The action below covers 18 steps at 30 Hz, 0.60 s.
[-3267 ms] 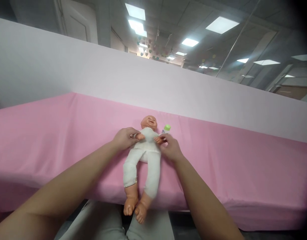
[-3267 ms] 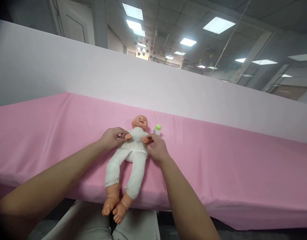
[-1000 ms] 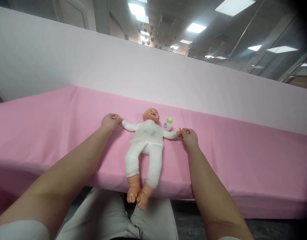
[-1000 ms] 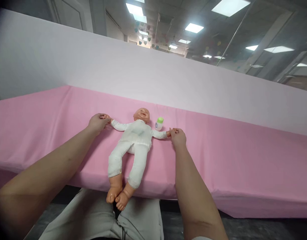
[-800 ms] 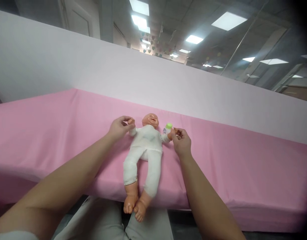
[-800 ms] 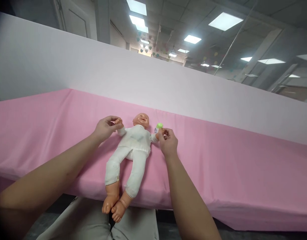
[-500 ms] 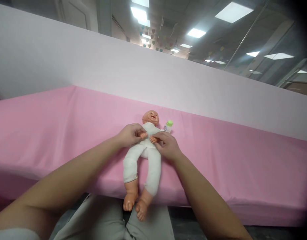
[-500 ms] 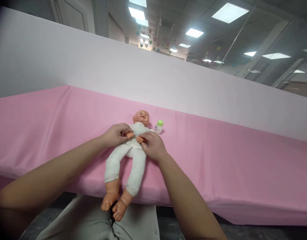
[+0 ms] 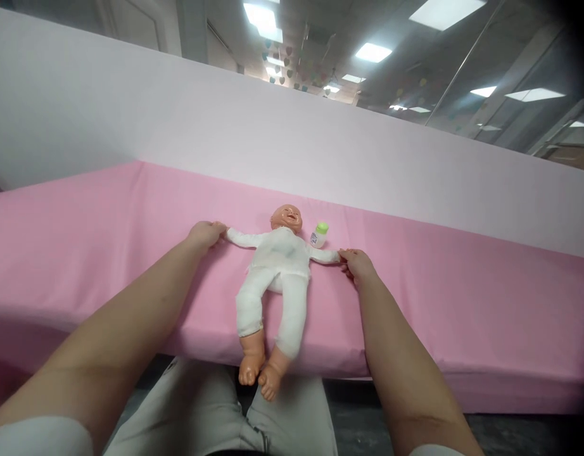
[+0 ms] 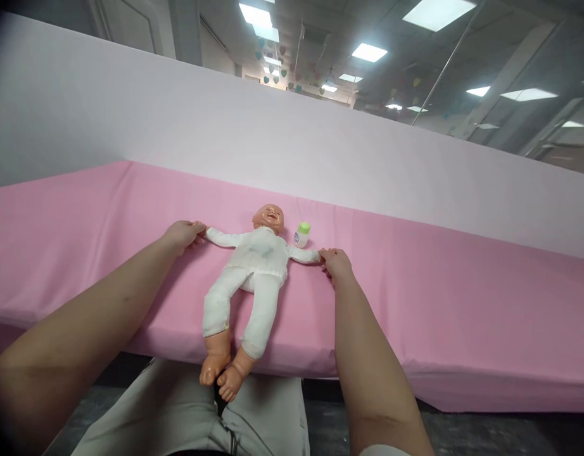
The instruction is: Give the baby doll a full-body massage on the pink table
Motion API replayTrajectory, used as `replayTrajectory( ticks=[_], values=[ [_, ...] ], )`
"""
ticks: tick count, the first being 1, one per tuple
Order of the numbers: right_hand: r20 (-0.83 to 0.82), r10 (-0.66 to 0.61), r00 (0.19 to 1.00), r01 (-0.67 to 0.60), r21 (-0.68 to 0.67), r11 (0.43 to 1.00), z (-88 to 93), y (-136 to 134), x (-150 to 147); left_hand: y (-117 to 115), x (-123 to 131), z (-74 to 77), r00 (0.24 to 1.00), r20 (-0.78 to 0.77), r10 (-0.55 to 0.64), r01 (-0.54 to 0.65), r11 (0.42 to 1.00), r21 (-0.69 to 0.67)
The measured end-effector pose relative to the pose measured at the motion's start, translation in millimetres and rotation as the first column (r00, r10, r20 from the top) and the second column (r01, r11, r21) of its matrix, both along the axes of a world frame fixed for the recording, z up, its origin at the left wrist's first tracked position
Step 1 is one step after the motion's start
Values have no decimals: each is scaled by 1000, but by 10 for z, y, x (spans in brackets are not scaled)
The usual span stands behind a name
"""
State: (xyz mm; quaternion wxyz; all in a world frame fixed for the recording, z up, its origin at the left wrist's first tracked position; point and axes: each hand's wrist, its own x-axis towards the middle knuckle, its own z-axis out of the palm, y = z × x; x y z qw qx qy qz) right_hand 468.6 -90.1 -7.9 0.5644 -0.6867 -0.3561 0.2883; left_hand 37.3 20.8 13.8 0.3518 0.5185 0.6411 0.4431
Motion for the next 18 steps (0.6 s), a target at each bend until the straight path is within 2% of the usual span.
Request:
replayTrajectory(
  ticks=[3, 6, 9, 11, 13, 14, 15, 16, 18],
  values=[
    [12, -5, 1000, 6, -15, 1000, -62, 10, 22, 18, -20, -39, 999, 18, -37, 38, 999, -6],
    [35, -35, 999, 34, 38, 999, -43, 10, -40, -35, 34, -12, 996, 30, -81, 79, 995, 53],
    [72, -71, 995, 59, 155, 986, 40, -28, -236, -158, 150, 79, 993, 15, -119, 115, 978, 176],
    [130, -63, 990, 24, 282, 959, 97, -78, -448, -278, 271, 144, 986, -3, -165, 160, 947, 280],
    [312, 12, 950, -154, 435, 887, 132, -131, -683, -413, 413, 178, 975, -43, -220, 220, 904, 365],
    [398, 70, 915, -266, 463, 846, 139, -154, -790, -479, 482, 180, 965, -71, -254, 261, 882, 392],
    [506, 141, 851, -398, 445, 802, 141, -175, -882, -538, 543, 172, 944, -118, -307, 328, 849, 415],
    [637, 207, 743, -538, 383, 751, 139, -194, -954, -589, 594, 159, 898, -231, -374, 439, 779, 447],
    [793, 278, 542, -698, 240, 675, 129, -226, -1038, -664, 659, 124, 799, -409, -440, 597, 663, 452]
  ],
)
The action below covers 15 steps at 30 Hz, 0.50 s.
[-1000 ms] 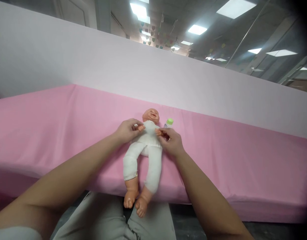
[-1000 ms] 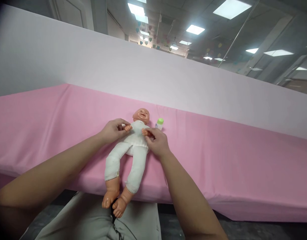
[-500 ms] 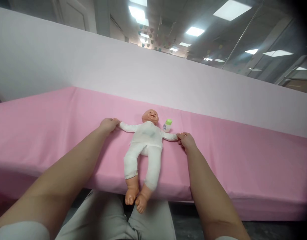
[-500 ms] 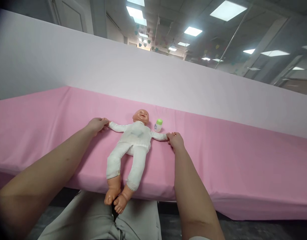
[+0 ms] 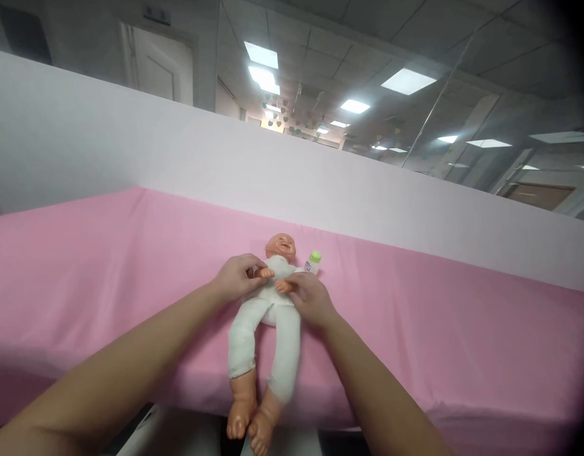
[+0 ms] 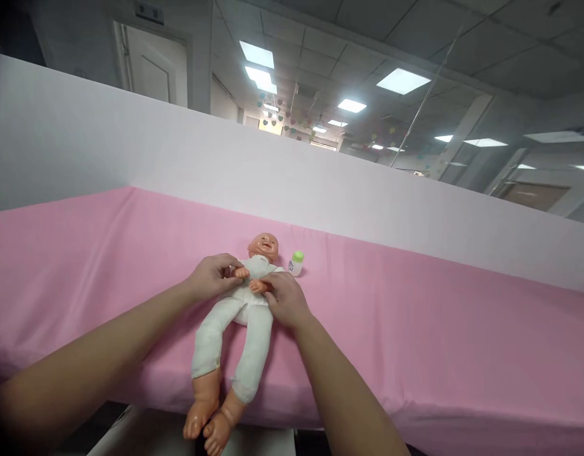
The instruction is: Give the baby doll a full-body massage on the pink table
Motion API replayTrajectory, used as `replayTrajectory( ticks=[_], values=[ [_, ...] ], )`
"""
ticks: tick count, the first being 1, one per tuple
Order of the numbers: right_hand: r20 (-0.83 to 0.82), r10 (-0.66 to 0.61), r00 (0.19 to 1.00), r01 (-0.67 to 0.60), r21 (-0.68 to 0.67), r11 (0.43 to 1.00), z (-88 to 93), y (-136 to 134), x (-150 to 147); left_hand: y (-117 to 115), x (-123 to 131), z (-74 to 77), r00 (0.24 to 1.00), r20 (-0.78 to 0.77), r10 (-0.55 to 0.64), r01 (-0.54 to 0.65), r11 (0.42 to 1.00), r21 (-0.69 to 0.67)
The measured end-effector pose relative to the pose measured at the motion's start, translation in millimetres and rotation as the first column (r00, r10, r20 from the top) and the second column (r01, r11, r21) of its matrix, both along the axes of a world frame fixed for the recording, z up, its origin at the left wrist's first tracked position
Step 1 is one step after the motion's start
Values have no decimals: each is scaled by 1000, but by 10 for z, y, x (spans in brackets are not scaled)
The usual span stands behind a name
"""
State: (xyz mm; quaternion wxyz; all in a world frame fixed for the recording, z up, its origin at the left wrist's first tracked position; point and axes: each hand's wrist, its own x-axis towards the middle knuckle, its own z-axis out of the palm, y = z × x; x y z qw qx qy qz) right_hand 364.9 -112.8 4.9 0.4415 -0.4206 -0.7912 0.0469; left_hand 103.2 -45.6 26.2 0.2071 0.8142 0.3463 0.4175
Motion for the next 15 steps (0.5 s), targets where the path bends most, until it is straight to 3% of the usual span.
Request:
replayTrajectory(
  ticks=[2, 6, 9, 11, 15],
  values=[
    [64, 24, 998, -23, -16, 1000, -11, -22, -19, -36, 26, -28, 995, -85, -56, 59, 998, 35],
    [-181, -120, 976, 95, -137, 986, -30, 12, 43, -18, 23, -48, 996, -85, -5, 7, 1000, 22],
    [-397, -300, 867, 218, -240, 946, -35, 114, 175, 66, -35, -32, 976, 23, 217, -216, 976, -35],
    [-534, -423, 732, 275, -338, 900, -40, 190, 328, 164, -129, -17, 910, 95, 404, -389, 910, -144],
    [-527, -591, 611, 357, -482, 800, -95, 279, 729, 403, -426, -26, 800, 55, 597, -562, 779, -279]
  ],
)
